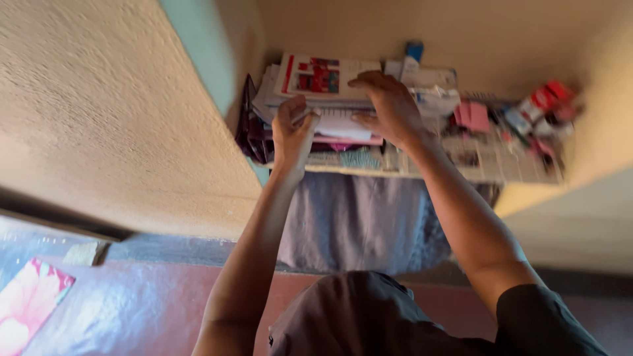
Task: The person removes books, notebooks, and a cap from a wall shelf and places them on a nearby table. They handle items one by one, including a red cap, several textbooks, and a notebook, then set them down on the table surface.
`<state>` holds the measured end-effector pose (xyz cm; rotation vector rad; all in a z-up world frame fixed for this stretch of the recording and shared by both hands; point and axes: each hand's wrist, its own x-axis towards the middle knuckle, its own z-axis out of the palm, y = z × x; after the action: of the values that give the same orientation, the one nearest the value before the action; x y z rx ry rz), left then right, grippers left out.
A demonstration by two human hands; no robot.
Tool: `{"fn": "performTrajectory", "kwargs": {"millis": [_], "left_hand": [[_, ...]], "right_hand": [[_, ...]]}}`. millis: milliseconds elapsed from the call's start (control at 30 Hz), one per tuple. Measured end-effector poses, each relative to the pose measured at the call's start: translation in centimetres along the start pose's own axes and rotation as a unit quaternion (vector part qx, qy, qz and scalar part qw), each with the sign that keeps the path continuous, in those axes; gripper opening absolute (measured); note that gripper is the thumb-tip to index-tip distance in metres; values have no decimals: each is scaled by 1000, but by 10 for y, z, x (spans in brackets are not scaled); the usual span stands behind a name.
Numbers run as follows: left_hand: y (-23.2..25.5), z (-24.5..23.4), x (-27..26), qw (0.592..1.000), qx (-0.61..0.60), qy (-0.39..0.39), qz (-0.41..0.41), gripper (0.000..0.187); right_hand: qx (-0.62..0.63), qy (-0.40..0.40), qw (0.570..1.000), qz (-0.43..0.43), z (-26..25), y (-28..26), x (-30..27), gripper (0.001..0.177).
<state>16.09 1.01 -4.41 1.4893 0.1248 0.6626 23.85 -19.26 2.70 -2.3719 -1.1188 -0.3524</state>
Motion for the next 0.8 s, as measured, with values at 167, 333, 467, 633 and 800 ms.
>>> {"fn": "performTrajectory", "kwargs": {"millis": [167, 333, 467, 633, 800], "left_hand": [[3, 17, 16, 990, 37, 108, -80, 34], [13, 35, 18, 981, -44, 161, -103, 27], [15, 37, 1, 966, -5, 244, -83, 21], [16, 33, -13, 941, -91, 299, -129, 35], [17, 43, -18, 930, -52, 330, -154, 54]], "right_hand": [[-75, -103, 987, -97, 0, 36, 38, 52], [-95, -109, 972, -186, 10, 58, 51, 57], [-84, -74, 974, -195, 20, 63, 58, 45], [-64, 19, 982, -176, 14, 66, 72, 29], [-19, -35, 997, -67, 2, 70, 87, 28]]}}
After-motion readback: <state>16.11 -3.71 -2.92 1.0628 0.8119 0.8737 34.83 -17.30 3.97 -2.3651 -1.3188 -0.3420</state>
